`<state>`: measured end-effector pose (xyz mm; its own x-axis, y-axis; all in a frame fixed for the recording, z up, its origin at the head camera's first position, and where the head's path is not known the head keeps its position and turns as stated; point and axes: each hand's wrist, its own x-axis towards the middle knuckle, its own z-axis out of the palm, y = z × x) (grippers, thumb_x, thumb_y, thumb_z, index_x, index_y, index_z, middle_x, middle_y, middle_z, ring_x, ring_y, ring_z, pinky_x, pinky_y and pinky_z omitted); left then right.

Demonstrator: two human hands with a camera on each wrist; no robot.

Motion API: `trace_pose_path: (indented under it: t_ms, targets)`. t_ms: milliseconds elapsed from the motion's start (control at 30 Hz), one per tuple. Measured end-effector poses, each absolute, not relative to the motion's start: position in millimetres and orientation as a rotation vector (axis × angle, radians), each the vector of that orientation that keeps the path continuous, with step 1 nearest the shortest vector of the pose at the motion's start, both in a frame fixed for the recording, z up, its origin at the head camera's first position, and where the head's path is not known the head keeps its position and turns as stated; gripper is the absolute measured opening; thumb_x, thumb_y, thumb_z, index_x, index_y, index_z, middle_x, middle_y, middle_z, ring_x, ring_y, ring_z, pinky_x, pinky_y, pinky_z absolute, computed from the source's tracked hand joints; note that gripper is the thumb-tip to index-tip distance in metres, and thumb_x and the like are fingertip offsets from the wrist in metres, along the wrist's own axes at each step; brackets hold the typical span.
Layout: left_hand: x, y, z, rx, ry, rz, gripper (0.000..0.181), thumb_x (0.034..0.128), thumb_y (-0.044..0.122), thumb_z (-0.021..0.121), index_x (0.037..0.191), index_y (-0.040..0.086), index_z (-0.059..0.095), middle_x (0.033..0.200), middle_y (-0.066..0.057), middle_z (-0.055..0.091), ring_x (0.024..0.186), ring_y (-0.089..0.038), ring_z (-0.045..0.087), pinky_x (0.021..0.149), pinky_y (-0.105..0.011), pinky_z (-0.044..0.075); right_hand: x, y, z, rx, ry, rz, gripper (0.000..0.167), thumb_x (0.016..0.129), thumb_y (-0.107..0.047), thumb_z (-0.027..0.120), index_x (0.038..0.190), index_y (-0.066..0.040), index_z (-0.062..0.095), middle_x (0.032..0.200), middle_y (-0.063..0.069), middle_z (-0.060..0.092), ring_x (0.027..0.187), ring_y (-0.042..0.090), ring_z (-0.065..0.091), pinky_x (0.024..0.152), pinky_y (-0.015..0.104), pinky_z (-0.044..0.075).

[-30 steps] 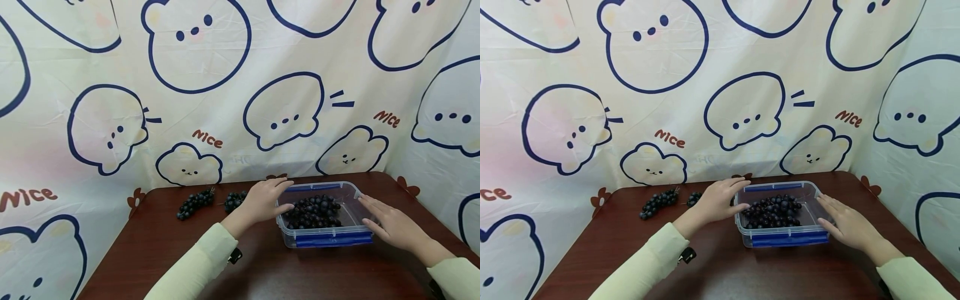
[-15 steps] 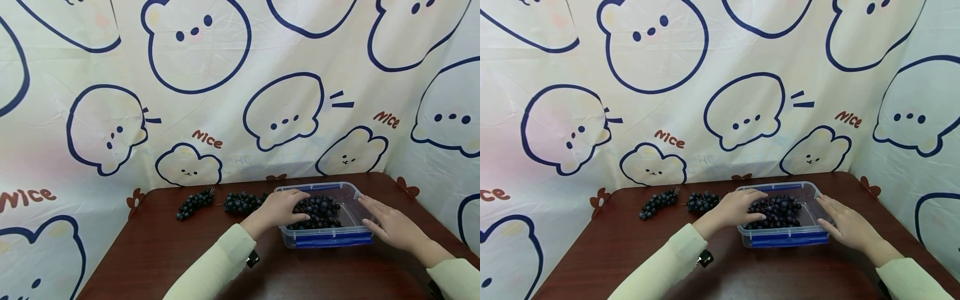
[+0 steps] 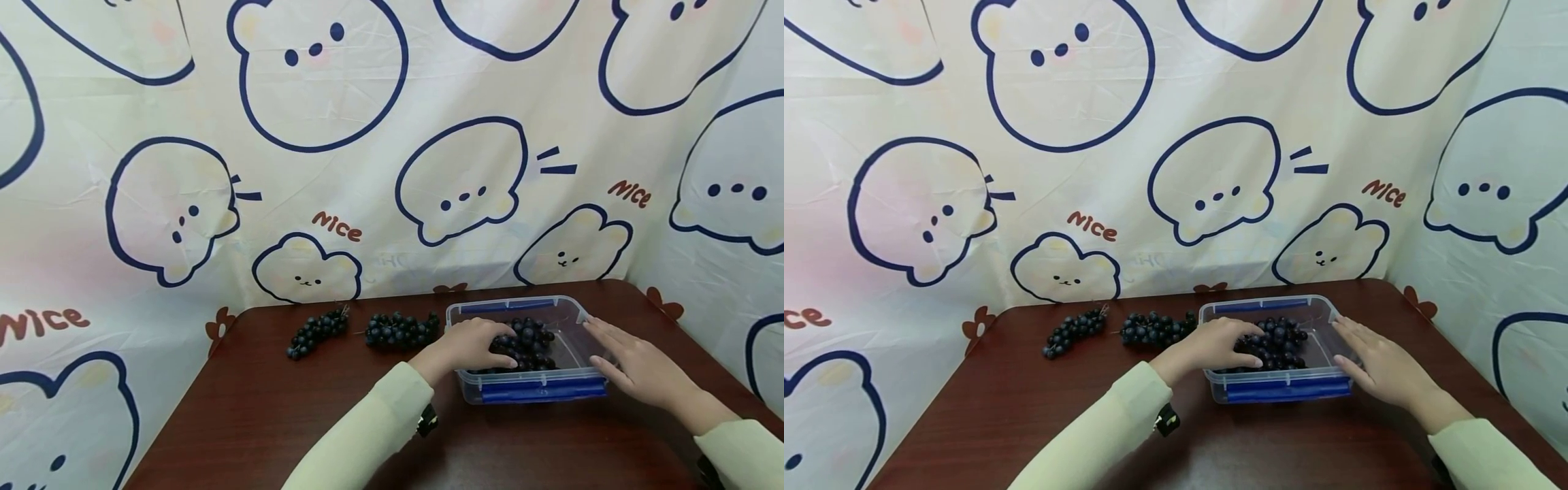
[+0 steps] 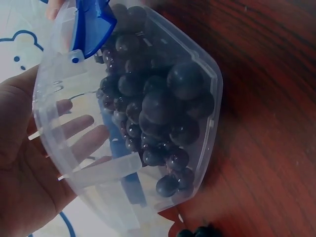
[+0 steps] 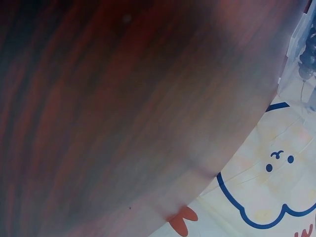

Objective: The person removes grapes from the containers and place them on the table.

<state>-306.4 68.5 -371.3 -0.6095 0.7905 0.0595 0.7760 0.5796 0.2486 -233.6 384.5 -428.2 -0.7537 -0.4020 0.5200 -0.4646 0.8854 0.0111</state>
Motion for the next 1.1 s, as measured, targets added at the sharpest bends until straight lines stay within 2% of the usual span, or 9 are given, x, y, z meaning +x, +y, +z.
trace_pose_path:
  t_ms: [133, 167, 433, 700, 900, 1100]
  targets:
    - [-309.1, 73.8, -374.1, 1.327, 2.715, 0.379, 0.055, 0.0894, 0.051, 0.065, 0.136, 0.023, 0.058, 0.132, 0.009, 0.058, 0.115, -0.007, 0.057, 0.091, -0.027, 0.048, -233.9, 384.7, -428.4, 0.621, -2.532, 0.155, 0.062, 0.086, -0.024, 0.071, 0.141, -0.003, 0.048, 0.14, 0.02, 0.049, 0.12, 0.039, 0.053, 0.111, 0.029, 0.022]
    - [-309.6, 75.2, -374.6, 1.318, 2.711, 0.367, 0.055, 0.0893, 0.051, 0.065, 0.137, 0.023, 0.058, 0.132, 0.009, 0.058, 0.114, -0.007, 0.057, 0.09, -0.028, 0.049, -234.1, 385.0, -428.7, 0.621, -2.532, 0.157, 0.062, 0.087, -0.024, 0.071, 0.141, -0.003, 0.048, 0.14, 0.02, 0.049, 0.12, 0.039, 0.053, 0.11, 0.026, 0.017]
    - [-309.5, 83.6, -377.9, 1.288, 2.702, 0.275, 0.053, 0.089, 0.052, 0.065, 0.135, 0.026, 0.058, 0.13, 0.01, 0.059, 0.111, -0.007, 0.058, 0.086, -0.026, 0.05, -235.2, 386.8, -430.5, 0.617, -2.532, 0.163, 0.063, 0.087, -0.024, 0.07, 0.143, -0.005, 0.047, 0.14, 0.02, 0.049, 0.119, 0.039, 0.053, 0.109, 0.027, 0.018]
    - [-306.7, 88.2, -380.6, 1.255, 2.704, 0.208, 0.051, 0.0889, 0.049, 0.067, 0.135, 0.028, 0.059, 0.132, 0.011, 0.057, 0.114, -0.007, 0.056, 0.088, -0.025, 0.049, -236.2, 387.2, -431.8, 0.616, -2.527, 0.166, 0.065, 0.086, -0.024, 0.071, 0.143, -0.005, 0.047, 0.14, 0.02, 0.049, 0.119, 0.04, 0.053, 0.106, 0.041, 0.032]
    - [-309.9, 92.2, -384.6, 1.253, 2.7, 0.205, 0.051, 0.0881, 0.046, 0.069, 0.135, 0.03, 0.058, 0.131, 0.012, 0.057, 0.111, -0.007, 0.058, 0.086, -0.025, 0.049, -235.9, 387.2, -432.1, 0.619, -2.528, 0.169, 0.064, 0.087, -0.024, 0.071, 0.143, -0.005, 0.046, 0.141, 0.019, 0.048, 0.12, 0.039, 0.053, 0.108, 0.028, 0.02]
    - [-312.9, 95.2, -386.9, 1.27, 2.689, 0.205, 0.051, 0.0862, 0.043, 0.073, 0.134, 0.03, 0.059, 0.131, 0.012, 0.057, 0.115, -0.007, 0.056, 0.091, -0.025, 0.047, -235.2, 386.4, -431.4, 0.614, -2.535, 0.177, 0.063, 0.088, -0.024, 0.07, 0.143, -0.005, 0.047, 0.141, 0.019, 0.048, 0.12, 0.039, 0.053, 0.109, 0.031, 0.024]
